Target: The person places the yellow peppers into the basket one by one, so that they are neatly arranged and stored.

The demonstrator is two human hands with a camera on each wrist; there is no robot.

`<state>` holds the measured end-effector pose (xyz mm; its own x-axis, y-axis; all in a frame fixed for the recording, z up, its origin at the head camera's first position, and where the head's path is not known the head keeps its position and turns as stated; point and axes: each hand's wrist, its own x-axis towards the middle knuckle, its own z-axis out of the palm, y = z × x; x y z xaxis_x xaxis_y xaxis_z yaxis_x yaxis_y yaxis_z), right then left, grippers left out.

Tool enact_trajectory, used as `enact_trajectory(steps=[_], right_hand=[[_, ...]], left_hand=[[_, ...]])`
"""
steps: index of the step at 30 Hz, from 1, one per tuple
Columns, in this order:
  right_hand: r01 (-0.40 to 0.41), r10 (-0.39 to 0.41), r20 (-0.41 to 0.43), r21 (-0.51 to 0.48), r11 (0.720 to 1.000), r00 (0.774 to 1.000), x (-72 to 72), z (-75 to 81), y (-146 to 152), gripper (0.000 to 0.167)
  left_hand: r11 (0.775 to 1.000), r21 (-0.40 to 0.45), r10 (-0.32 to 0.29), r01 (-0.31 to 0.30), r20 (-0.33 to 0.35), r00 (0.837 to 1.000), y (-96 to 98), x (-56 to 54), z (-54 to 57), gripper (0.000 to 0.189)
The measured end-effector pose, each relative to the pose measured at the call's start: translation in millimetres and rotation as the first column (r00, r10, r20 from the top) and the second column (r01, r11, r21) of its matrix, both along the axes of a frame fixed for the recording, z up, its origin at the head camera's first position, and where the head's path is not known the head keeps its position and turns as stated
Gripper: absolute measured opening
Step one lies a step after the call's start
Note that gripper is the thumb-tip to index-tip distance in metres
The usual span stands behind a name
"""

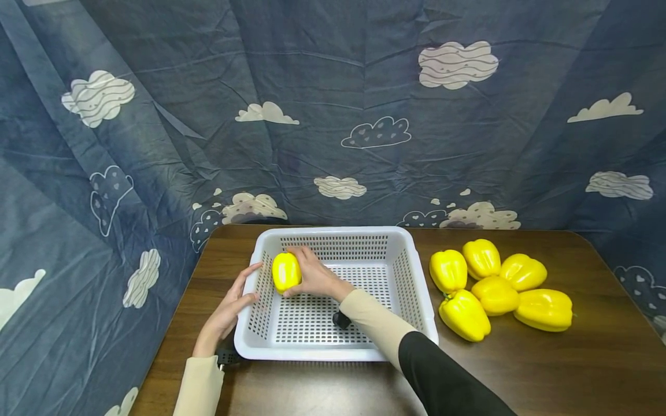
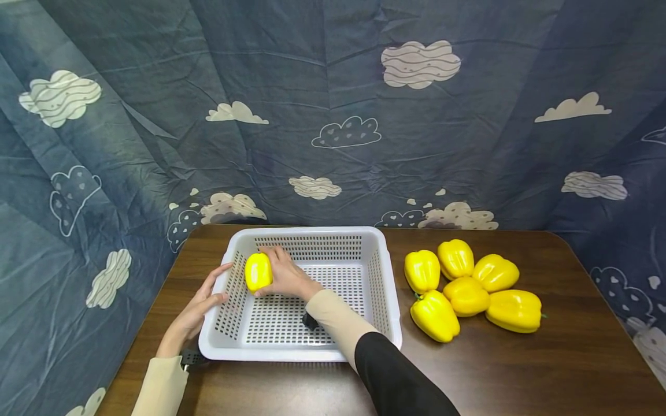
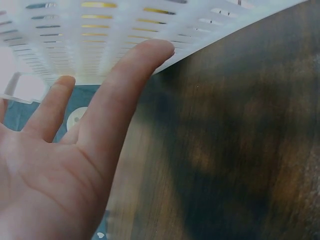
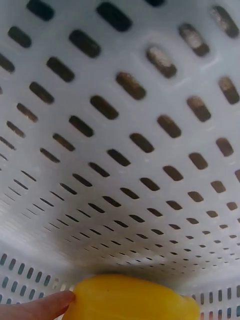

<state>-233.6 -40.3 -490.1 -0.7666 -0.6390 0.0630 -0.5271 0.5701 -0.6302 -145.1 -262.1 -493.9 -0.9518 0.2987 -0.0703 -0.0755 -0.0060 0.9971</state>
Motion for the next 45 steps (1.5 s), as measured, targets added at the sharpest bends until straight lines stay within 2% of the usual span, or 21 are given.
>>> enact_trajectory(steps=[15,23,31,36,45], right_hand=[[-0.008,0.011,-0.051,0.05,0.999,0.999,1.3,4.2,1,0.104],[0.0,0.002,-0.032,0.068,0.998,0.999,0.5,7.2,6,0.101],[0.014,-0.014,0.012,0.038,0.999,1.0,2.4,16.6,14,0.093],[0.002,-0.002,0.005,-0.002,1.0,1.0,4.1,24.0,19,0.091],[-0.006,0.009,0.06,-0.053,0.999,0.998,7.9,39.9,31,0.086]], left_hand=[[1.0,-0.007,0.002,-0.002,-0.006,1.0,2.5,-1.0,2.2,0.064],[1.0,-0.003,0.003,-0.003,-0.005,1.0,3.0,-0.7,2.7,0.065],[1.0,-0.003,0.006,-0.006,0.006,1.0,3.0,1.5,2.2,0.064],[1.0,-0.003,0.013,-0.013,0.011,1.0,1.9,1.0,-1.3,0.064],[1.0,0.01,0.01,-0.01,0.002,1.0,1.1,2.5,-0.9,0.064]])
